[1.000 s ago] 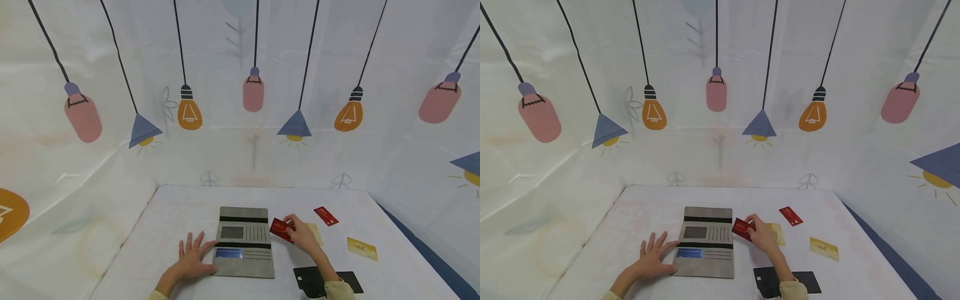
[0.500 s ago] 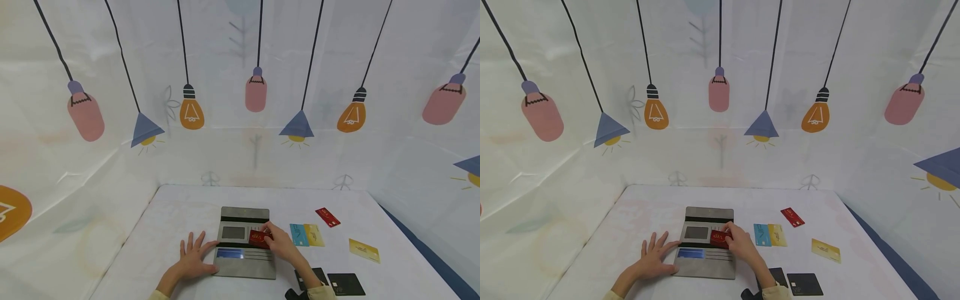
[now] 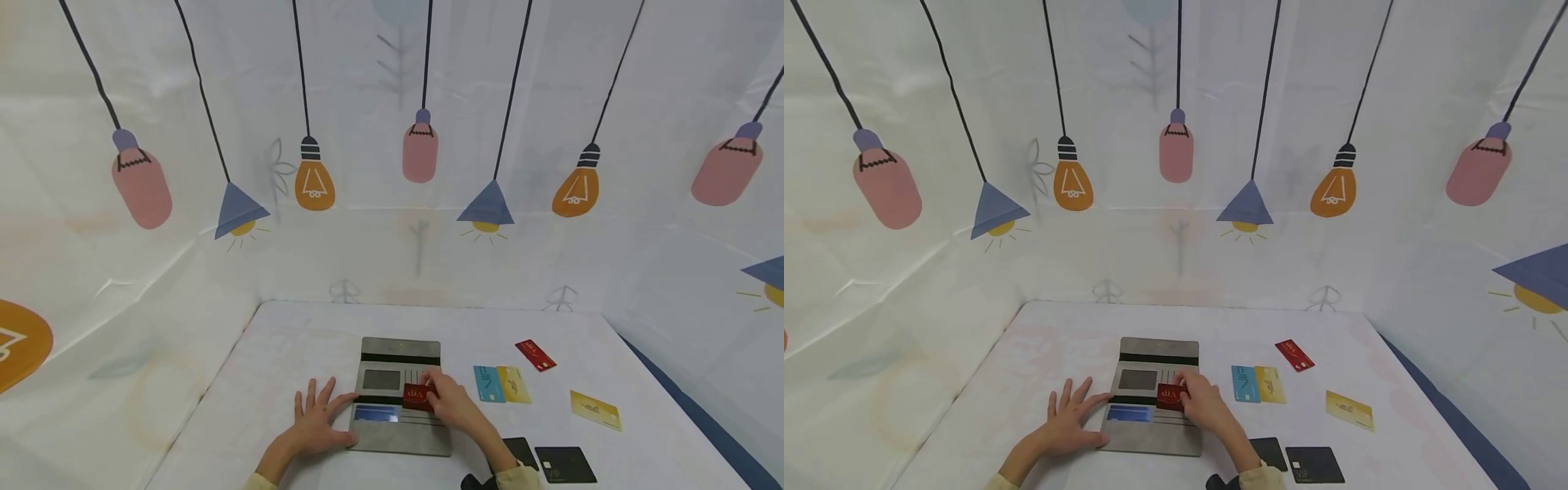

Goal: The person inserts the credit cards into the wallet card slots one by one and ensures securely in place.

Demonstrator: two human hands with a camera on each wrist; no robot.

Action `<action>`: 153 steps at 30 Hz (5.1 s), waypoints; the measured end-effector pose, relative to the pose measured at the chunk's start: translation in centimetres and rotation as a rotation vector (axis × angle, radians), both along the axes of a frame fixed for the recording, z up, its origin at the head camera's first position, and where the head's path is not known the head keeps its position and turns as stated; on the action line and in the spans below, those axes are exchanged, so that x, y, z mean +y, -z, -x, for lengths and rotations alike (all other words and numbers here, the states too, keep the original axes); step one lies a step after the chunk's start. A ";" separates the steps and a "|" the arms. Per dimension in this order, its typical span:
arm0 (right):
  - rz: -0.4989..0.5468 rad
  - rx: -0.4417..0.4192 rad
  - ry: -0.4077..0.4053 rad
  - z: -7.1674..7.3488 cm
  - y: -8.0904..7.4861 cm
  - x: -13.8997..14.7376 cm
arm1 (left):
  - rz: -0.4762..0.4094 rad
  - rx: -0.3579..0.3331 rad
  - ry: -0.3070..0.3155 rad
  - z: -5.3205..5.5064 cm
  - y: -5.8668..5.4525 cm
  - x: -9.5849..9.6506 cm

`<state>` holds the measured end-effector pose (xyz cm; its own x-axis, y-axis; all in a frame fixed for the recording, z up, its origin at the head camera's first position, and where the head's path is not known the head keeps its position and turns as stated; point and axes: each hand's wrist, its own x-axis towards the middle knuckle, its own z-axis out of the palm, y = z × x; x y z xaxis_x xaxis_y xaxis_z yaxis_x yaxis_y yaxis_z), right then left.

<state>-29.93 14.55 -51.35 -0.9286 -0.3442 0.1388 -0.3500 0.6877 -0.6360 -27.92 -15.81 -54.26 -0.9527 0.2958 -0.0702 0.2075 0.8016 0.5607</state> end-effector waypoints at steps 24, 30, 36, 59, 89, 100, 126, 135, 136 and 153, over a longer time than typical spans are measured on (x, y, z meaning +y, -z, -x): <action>-0.051 0.024 0.065 0.5 1.5 -1.0 | 0.005 -0.004 0.006 0.2 -0.2 -0.1; -0.050 0.047 0.088 0.2 1.3 -0.8 | 0.011 -0.015 0.005 0.1 -0.1 0.0; -0.052 0.043 0.111 0.3 1.4 -0.6 | 0.011 -0.006 0.002 0.0 -0.1 0.2; -0.130 0.042 0.025 -0.1 1.6 -0.2 | 0.004 -0.027 -0.008 0.0 -0.3 0.1; -0.292 -0.093 -0.048 -2.3 0.9 -0.2 | 0.007 -0.008 -0.002 -0.1 -0.2 0.0; -0.337 -0.027 -0.044 -2.9 0.9 -0.4 | 0.017 -0.009 -0.006 0.0 -0.1 0.0; -0.442 0.045 -0.048 -3.6 0.6 -0.7 | -0.003 0.004 0.010 -0.2 -0.2 -0.1; -0.369 -0.028 -0.060 -2.8 0.5 -0.8 | 0.024 -0.003 -0.014 0.1 -0.2 -0.1; -0.363 -0.030 -0.061 -2.8 0.5 -0.8 | 0.022 -0.002 -0.014 0.0 -0.2 -0.1; -0.255 0.058 0.118 -0.6 0.3 4.8 | -0.006 -0.017 0.000 -0.1 0.8 0.1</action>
